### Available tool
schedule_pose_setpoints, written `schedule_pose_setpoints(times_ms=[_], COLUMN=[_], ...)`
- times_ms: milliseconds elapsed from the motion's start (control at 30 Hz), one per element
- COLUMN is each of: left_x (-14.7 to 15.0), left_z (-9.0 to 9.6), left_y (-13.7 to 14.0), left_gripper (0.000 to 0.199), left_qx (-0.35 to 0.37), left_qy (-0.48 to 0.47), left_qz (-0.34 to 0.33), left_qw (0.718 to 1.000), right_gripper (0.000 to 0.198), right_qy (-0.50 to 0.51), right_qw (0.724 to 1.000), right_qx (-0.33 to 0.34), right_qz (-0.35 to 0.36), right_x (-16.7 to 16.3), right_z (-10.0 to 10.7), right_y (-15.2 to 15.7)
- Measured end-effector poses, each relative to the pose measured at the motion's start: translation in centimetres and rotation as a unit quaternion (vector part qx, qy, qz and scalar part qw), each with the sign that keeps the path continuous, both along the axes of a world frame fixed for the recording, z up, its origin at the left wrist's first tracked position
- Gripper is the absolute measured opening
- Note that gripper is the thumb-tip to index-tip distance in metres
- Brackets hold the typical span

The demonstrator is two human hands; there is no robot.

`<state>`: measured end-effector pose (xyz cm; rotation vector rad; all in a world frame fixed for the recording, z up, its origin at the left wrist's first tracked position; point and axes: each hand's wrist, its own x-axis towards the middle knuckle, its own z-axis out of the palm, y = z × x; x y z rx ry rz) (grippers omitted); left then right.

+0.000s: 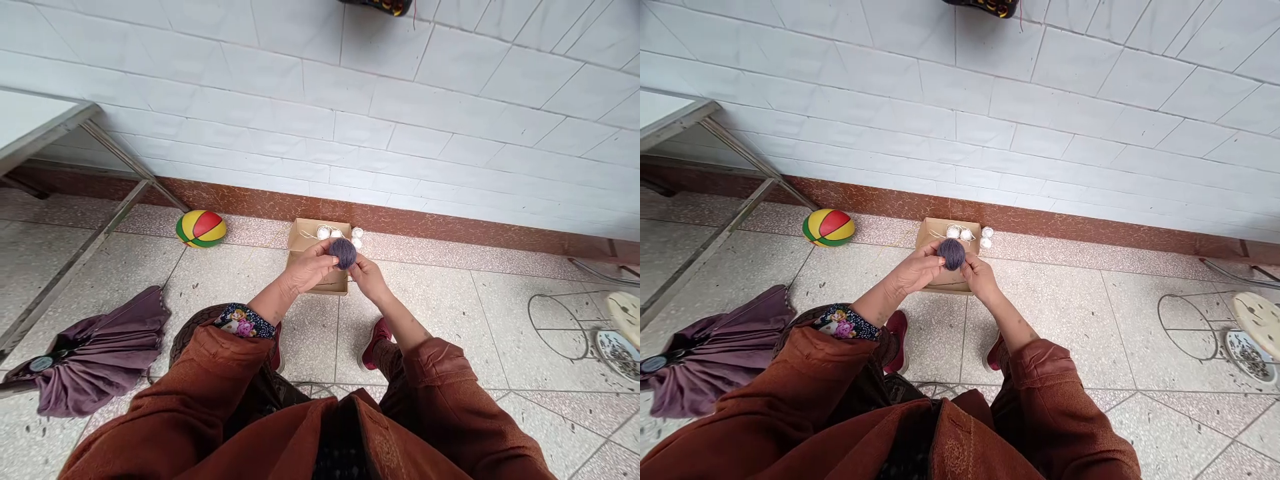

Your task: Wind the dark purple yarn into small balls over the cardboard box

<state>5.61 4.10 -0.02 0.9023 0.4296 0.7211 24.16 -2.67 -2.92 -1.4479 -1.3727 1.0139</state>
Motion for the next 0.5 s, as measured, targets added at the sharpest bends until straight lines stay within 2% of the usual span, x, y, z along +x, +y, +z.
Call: schedule_pose_setpoints(times_ms=[167, 267, 333, 400, 500], left_x=[0.1, 0.0, -0.1, -0.2, -0.2], left_z=[-0.6, -0.7, -0.6, -0.5, 0.0], left_y=[0.7, 0.6, 0.2, -0.4, -1.2], left_gripper=[0.053, 0.055, 0.056, 0.059, 0.072], left_qx=[0.051, 0.114, 0.152, 0.166, 0.126], left_qy=[0.118, 0.201, 0.221, 0.215, 0.167], left_qz=[0.131, 0.156, 0.118, 0.050, -0.058], left_qw=[0.983, 0.960, 0.956, 0.961, 0.976], right_gripper=[0.039, 0.041, 0.041, 0.041, 0.039], right_qy=[-0.025, -0.004, 0.020, 0.032, 0.028], right_qw=[0.994, 0.993, 0.994, 0.993, 0.990], right_qx=[0.072, 0.089, 0.099, 0.113, 0.115], right_qz=[0.082, 0.075, 0.031, -0.022, -0.078], right_x=[-0.2, 0.3, 0.9, 1.5, 1.9], right_z=[2.0, 3.3, 3.7, 3.6, 3.0], right_y=[-0.8, -0.9, -0.6, -0.1, 0.6])
